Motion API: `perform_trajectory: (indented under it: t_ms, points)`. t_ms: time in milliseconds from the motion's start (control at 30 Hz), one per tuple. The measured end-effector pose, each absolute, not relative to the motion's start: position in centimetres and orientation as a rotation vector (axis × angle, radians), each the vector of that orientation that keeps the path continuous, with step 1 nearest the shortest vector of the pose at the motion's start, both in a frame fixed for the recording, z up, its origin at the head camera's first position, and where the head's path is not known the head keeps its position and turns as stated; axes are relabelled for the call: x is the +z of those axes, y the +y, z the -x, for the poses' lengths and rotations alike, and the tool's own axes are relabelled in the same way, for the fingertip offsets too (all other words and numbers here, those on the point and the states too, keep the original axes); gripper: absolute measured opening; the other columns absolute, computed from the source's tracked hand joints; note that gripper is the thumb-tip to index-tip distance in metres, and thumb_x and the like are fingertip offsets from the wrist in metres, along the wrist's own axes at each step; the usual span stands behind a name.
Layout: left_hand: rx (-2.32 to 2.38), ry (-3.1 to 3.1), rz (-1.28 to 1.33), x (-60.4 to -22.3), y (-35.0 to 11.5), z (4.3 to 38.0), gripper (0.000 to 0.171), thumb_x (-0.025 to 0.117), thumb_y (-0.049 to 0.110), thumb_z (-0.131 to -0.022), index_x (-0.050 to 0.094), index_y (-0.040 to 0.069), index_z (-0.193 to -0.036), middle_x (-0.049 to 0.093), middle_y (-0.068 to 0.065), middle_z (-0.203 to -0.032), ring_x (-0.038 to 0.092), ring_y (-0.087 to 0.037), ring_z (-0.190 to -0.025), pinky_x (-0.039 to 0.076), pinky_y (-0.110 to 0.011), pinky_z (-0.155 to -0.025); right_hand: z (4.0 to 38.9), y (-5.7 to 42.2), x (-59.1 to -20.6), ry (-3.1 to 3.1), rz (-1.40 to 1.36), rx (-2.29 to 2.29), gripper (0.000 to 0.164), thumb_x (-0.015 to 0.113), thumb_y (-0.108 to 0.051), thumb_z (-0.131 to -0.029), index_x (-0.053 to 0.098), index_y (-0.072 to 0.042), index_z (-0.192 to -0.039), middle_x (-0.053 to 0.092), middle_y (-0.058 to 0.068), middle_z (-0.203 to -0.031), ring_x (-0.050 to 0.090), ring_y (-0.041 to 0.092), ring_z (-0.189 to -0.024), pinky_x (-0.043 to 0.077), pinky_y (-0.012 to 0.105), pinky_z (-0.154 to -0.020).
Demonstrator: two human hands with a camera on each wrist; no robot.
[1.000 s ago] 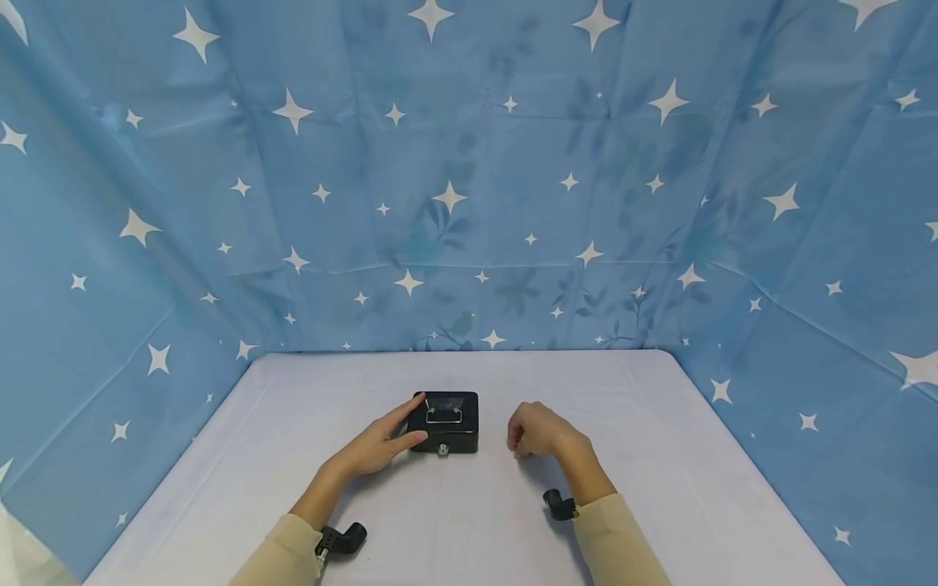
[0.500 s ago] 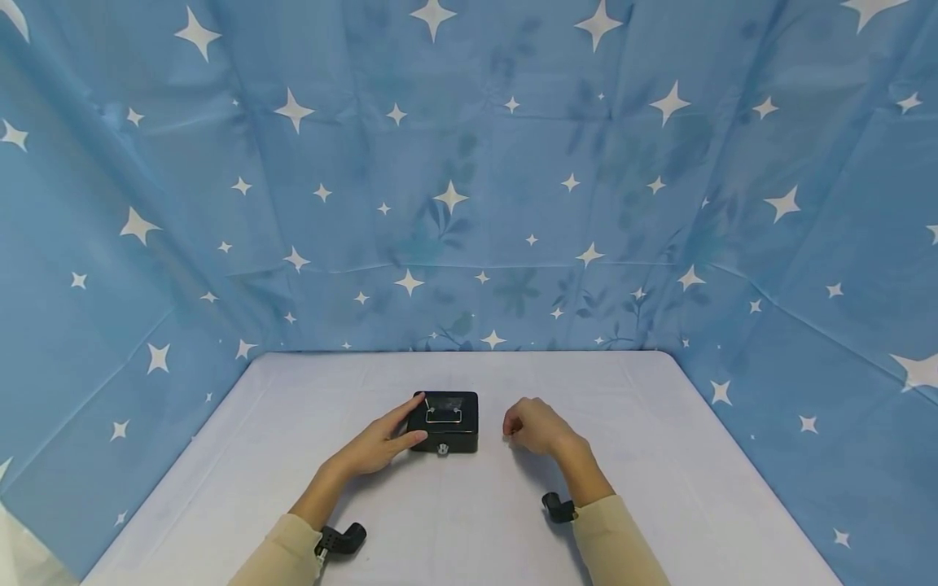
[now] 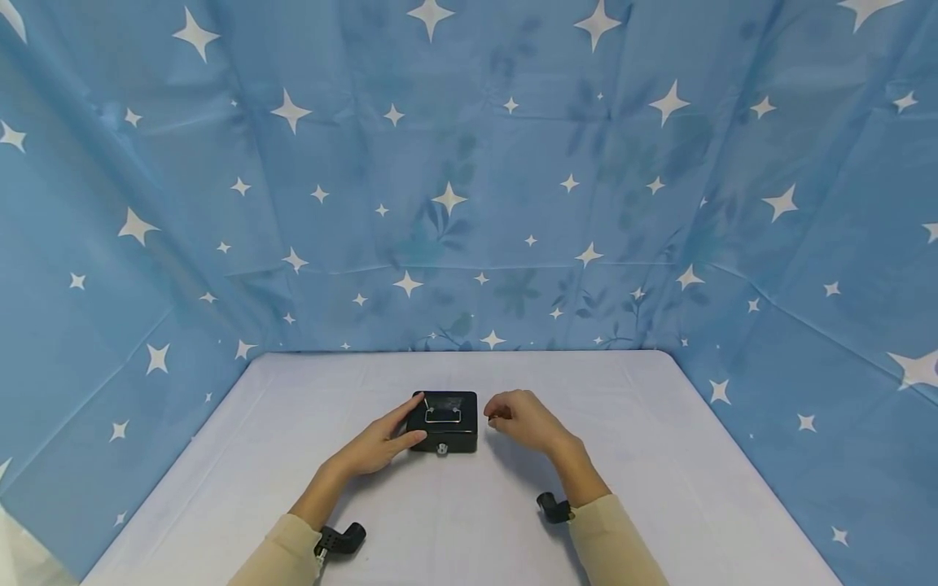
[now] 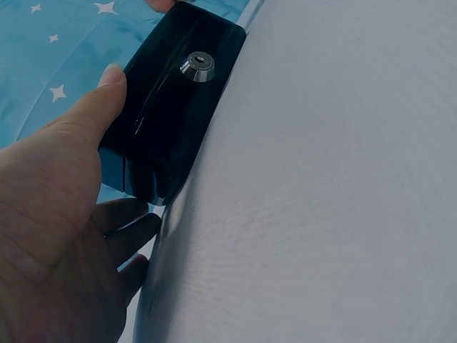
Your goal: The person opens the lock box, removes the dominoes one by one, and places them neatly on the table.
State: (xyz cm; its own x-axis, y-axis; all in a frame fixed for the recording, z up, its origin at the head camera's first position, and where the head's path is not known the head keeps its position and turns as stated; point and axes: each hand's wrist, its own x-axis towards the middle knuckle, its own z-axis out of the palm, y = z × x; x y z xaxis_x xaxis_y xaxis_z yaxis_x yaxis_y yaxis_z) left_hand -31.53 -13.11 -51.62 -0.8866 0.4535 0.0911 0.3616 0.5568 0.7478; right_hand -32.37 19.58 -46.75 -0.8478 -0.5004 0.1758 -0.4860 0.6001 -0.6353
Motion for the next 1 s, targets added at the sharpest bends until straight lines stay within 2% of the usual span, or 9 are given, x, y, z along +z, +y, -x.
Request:
perform_trajectory:
  t_ms: [267, 467, 800, 1000]
  points:
    - [1.256, 2.668, -0.706, -51.6, -13.1, 31.5, 0.079, 0.059, 0.061, -0.100, 0.026, 0.033, -0.166, 0.030, -0.007, -0.171, 0.028, -0.033, -0.158, 0.026, -0.058, -0.128, 31.4, 18.1, -45.9, 2.758, 0.976, -1.314, 0.014, 0.071, -0.005, -0.096, 0.077, -0.005, -0.109, 0.077, 0.004, -0.103, 0.064, 0.009, -0.083, 0.058, 0.024, -0.070]
    - [1.272, 2.657, -0.704, -51.7, -13.2, 31.5, 0.078, 0.059, 0.060, -0.101, 0.026, 0.035, -0.166, 0.030, -0.007, -0.171, 0.029, -0.033, -0.158, 0.027, -0.058, -0.128, 30.7, 16.9, -45.5, 2.750, 1.039, -1.330, 0.014, 0.074, -0.007, -0.094, 0.078, -0.007, -0.107, 0.076, -0.002, -0.096, 0.061, 0.010, -0.078, 0.056, 0.025, -0.068]
    - [1.253, 2.670, -0.703, -51.8, -13.1, 31.6, 0.077, 0.058, 0.060, -0.101, 0.026, 0.035, -0.166, 0.030, -0.006, -0.171, 0.030, -0.032, -0.158, 0.027, -0.055, -0.128, 30.0, 15.6, -45.7, 2.663, 1.117, -1.324, 0.012, 0.076, -0.007, -0.093, 0.079, -0.010, -0.105, 0.075, -0.001, -0.094, 0.061, 0.007, -0.075, 0.055, 0.024, -0.065]
    - [1.248, 2.677, -0.717, -51.8, -13.1, 31.5, 0.077, 0.058, 0.059, -0.101, 0.026, 0.034, -0.166, 0.031, -0.007, -0.170, 0.031, -0.034, -0.157, 0.028, -0.057, -0.127, 29.8, 14.9, -45.9, 2.617, 1.130, -1.281, 0.012, 0.075, -0.004, -0.093, 0.079, -0.007, -0.104, 0.075, -0.001, -0.091, 0.060, 0.007, -0.073, 0.056, 0.024, -0.063]
